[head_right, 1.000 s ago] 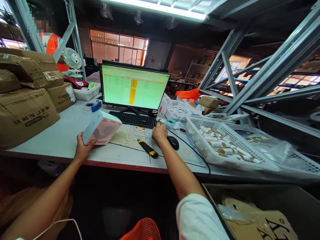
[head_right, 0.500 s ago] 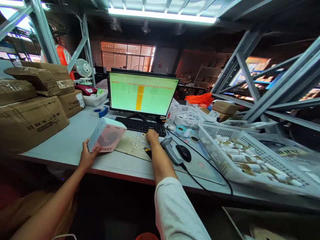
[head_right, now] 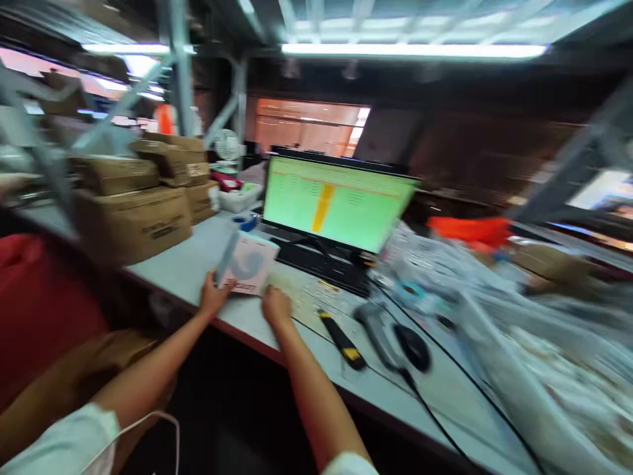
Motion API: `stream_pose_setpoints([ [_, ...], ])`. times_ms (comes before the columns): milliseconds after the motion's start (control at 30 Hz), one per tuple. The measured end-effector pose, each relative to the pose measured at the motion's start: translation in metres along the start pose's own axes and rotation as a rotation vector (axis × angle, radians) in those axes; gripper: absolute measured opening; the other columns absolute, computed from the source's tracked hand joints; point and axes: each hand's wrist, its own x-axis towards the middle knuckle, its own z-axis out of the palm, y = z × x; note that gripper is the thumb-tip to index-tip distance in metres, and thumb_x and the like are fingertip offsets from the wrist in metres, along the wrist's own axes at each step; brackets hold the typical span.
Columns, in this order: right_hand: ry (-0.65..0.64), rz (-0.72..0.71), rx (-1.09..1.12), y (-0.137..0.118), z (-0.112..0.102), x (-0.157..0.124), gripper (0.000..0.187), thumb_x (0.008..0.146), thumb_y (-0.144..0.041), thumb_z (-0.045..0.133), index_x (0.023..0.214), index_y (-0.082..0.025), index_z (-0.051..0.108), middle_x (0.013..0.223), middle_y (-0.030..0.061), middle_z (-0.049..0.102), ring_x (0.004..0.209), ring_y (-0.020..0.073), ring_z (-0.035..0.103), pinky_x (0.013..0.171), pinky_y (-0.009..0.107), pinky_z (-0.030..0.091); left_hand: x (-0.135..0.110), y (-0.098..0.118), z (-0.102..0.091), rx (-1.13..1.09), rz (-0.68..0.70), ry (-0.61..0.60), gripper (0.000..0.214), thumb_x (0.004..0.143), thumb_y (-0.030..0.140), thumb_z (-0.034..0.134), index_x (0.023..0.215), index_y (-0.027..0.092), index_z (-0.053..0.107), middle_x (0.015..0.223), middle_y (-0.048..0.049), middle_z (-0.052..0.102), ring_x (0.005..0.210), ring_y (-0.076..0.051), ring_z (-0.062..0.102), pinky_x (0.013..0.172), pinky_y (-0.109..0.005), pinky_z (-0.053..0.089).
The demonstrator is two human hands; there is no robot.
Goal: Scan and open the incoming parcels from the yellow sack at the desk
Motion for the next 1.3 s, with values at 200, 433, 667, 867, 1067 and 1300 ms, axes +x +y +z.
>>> stream_pose_setpoints([
  [200,0.033,-0.028,-0.113,0.005,0.001,0.017,0.051,0.102,-0.037,0.03,0.129,-0.014,0.067,0.116,0.0252,0.072,0.109,0.0395,0.071,0.086,0.048,0.054,0.012,0.005,-0.017,-0.097,-0.027,-0.055,0.074,0.05,0.037,0.1,0.112,0.019,0.062,0.107,-0.0095,0.07,0.099,-0.026,0.067,0.085,-0.034,0.053],
  [433,0.077,-0.028,-0.076,0.016,0.017,0.018,0.057,0.098,-0.042,0.034,0.134,-0.014,0.068,0.116,0.0268,0.072,0.11,0.0432,0.07,0.087,0.054,0.055,-0.026,0.028,-0.179,-0.265,-0.015,-0.201,0.08,0.036,0.026,0.103,0.105,0.012,0.065,0.084,-0.0001,0.065,0.079,-0.018,0.062,0.075,-0.029,0.049],
  [667,0.048,-0.039,-0.039,0.018,0.016,0.025,0.063,0.097,-0.051,0.033,0.137,-0.017,0.068,0.121,0.0269,0.07,0.114,0.0461,0.067,0.088,0.055,0.055,-0.126,0.072,-0.461,-0.462,0.22,0.659,0.04,0.085,0.052,0.074,0.093,0.018,0.057,0.081,0.0006,0.065,0.08,-0.013,0.063,0.072,-0.022,0.052],
  [867,0.07,-0.023,-0.042,0.012,0.014,0.019,0.061,0.097,-0.05,0.036,0.135,-0.016,0.07,0.121,0.0277,0.069,0.115,0.0459,0.066,0.09,0.055,0.054,-0.189,0.015,-0.516,-0.412,0.02,1.054,0.035,0.098,0.054,0.057,0.096,0.02,0.048,0.089,-0.0013,0.066,0.067,-0.009,0.063,0.065,-0.02,0.053],
  [1067,0.131,-0.039,0.011,0.008,0.019,0.008,0.053,0.097,-0.038,0.041,0.131,-0.011,0.072,0.116,0.0276,0.072,0.111,0.0424,0.067,0.087,0.05,0.052,-0.19,-0.098,-0.418,-0.211,-0.505,0.656,0.031,0.088,0.041,0.075,0.093,0.014,0.059,0.087,-0.0063,0.069,0.066,-0.014,0.065,0.064,-0.027,0.054],
  [1300,0.264,-0.051,0.082,0.016,0.033,0.019,0.042,0.094,-0.031,0.052,0.122,-0.013,0.077,0.1,0.0206,0.075,0.084,0.0288,0.062,0.076,0.038,0.04,-0.184,-0.19,-0.348,0.263,-0.925,0.258,0.025,0.096,0.036,0.07,0.094,0.011,0.065,0.085,-0.0023,0.066,0.073,-0.014,0.063,0.071,-0.03,0.056],
])
